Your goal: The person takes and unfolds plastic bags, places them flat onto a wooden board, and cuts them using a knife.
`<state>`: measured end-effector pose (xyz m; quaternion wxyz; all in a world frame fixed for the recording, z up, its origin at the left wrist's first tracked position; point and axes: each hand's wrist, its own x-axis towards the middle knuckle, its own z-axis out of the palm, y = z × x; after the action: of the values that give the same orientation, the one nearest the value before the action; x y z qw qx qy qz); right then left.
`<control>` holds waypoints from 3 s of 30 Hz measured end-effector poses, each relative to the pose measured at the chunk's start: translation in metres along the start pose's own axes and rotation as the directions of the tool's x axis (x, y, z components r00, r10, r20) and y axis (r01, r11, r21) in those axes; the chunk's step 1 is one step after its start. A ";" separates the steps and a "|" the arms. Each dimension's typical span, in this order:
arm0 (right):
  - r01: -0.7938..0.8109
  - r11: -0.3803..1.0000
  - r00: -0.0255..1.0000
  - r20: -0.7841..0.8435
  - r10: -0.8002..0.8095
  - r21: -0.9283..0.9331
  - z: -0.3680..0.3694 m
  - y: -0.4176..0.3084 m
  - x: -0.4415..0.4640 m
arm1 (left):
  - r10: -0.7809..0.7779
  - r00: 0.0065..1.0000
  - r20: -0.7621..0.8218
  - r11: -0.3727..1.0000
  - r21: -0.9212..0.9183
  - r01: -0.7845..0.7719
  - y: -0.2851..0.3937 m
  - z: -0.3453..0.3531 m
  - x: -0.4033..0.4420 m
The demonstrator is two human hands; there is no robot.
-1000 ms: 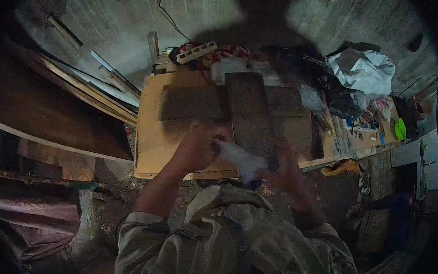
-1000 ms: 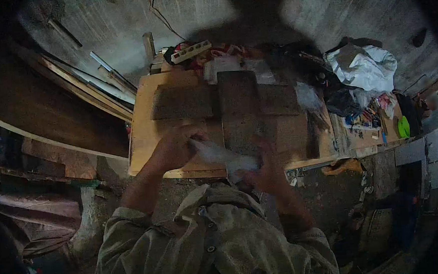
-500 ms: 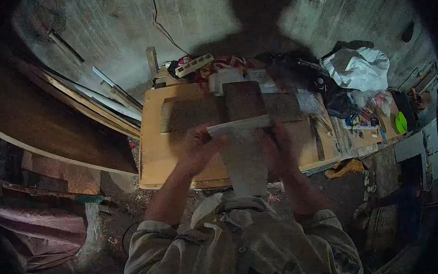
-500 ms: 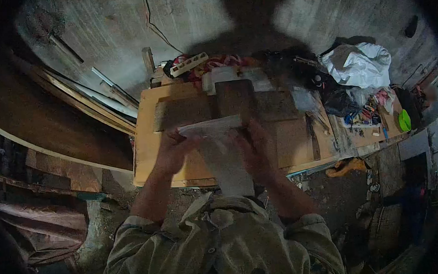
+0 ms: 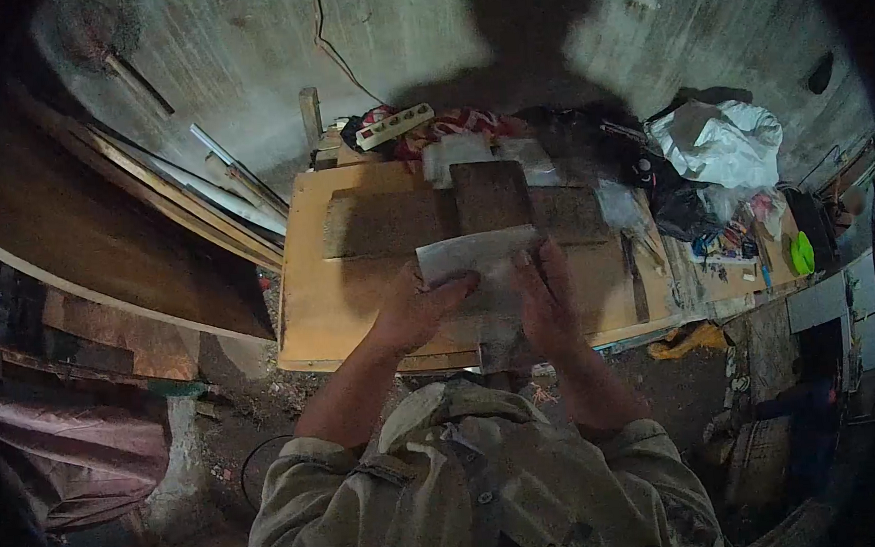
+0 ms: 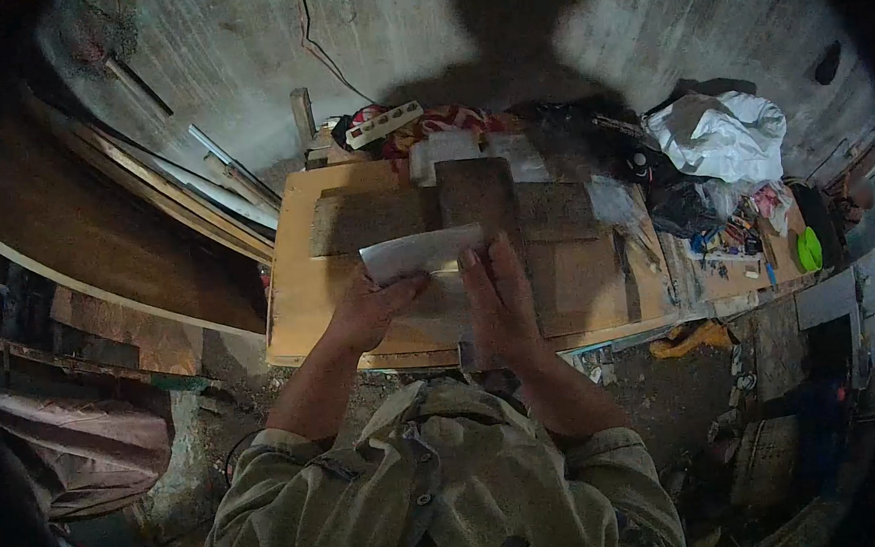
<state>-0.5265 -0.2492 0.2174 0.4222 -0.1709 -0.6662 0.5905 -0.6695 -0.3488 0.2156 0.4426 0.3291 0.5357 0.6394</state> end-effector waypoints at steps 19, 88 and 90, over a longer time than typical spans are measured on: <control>-0.176 0.983 0.983 0.059 0.173 0.060 -0.005 -0.047 0.026 | 0.130 0.988 0.084 0.990 -0.057 -0.125 -0.001 0.008 -0.012; -0.138 0.968 0.984 0.141 0.110 0.209 -0.028 -0.041 -0.054 | -0.068 0.989 0.129 0.998 0.010 0.067 -0.001 0.025 -0.061; -0.134 0.973 0.982 0.160 0.105 0.185 -0.029 -0.042 -0.053 | -0.097 0.994 0.040 0.995 0.031 0.096 -0.004 0.027 -0.062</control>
<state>-0.4618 -0.2792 0.2358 0.3495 -0.1237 -0.6233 0.6885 -0.6200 -0.3949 0.2205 0.4792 0.3223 0.5510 0.6025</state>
